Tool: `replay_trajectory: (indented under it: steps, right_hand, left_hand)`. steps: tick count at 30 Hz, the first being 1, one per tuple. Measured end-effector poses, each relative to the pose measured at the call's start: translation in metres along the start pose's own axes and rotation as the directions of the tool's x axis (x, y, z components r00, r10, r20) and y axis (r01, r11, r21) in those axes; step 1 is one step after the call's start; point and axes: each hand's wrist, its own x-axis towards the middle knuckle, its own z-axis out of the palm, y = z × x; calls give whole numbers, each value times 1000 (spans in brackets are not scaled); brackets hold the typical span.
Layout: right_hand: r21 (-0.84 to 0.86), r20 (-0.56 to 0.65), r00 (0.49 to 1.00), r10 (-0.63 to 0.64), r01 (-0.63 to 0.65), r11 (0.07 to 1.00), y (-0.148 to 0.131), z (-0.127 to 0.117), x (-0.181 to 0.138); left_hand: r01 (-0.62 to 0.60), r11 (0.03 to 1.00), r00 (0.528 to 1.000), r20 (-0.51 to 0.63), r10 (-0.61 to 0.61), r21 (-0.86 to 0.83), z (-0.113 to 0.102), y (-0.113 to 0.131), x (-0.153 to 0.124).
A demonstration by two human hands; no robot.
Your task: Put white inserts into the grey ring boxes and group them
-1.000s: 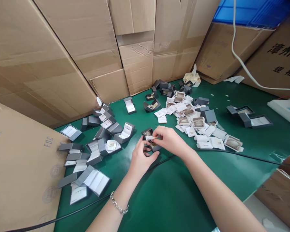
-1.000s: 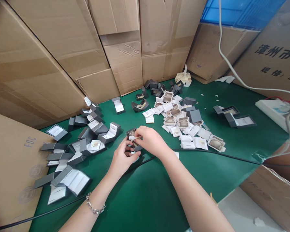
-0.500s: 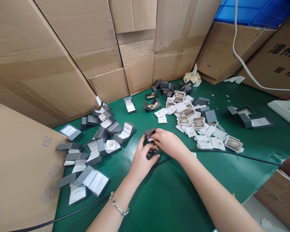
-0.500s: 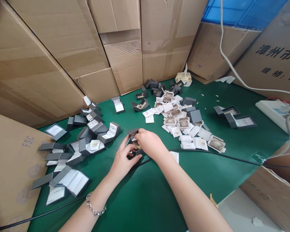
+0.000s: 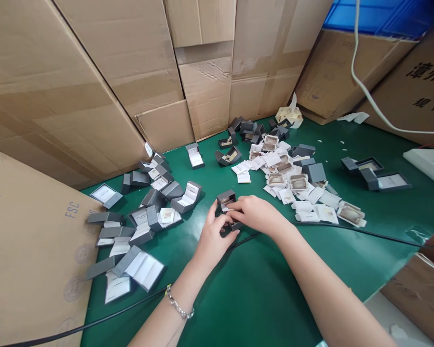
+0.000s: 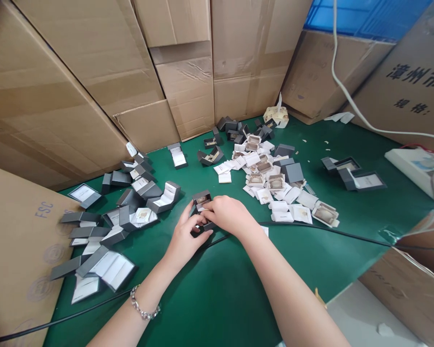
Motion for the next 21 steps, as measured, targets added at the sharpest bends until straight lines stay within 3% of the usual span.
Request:
replay_trajectory:
  steps: [3,6,12,15,21]
  right_hand:
    - [182,94,994,63,-79,980,7,-2,1]
    - [253,130,981,144,-173,952,11,-2,2]
    - [325,143,989,45,-90,941,14,0,6]
    - [253,76,996,55,-73,965,11,2,5]
    - [-58,-34,997,76,-78,995,-3,3,0]
  left_hand:
    - [16,1000,1000,-14,-16,-16,0,0,1]
    - [19,1000,1000,-23,-19,-16,0,-1,1]
    - [0,1000,999,-44,1,23,2,-4,-1]
    - [-8,997,1000,-21,10,73,3,-4,-1]
    - [-81,955,997,17,80,285,3,-4,-3]
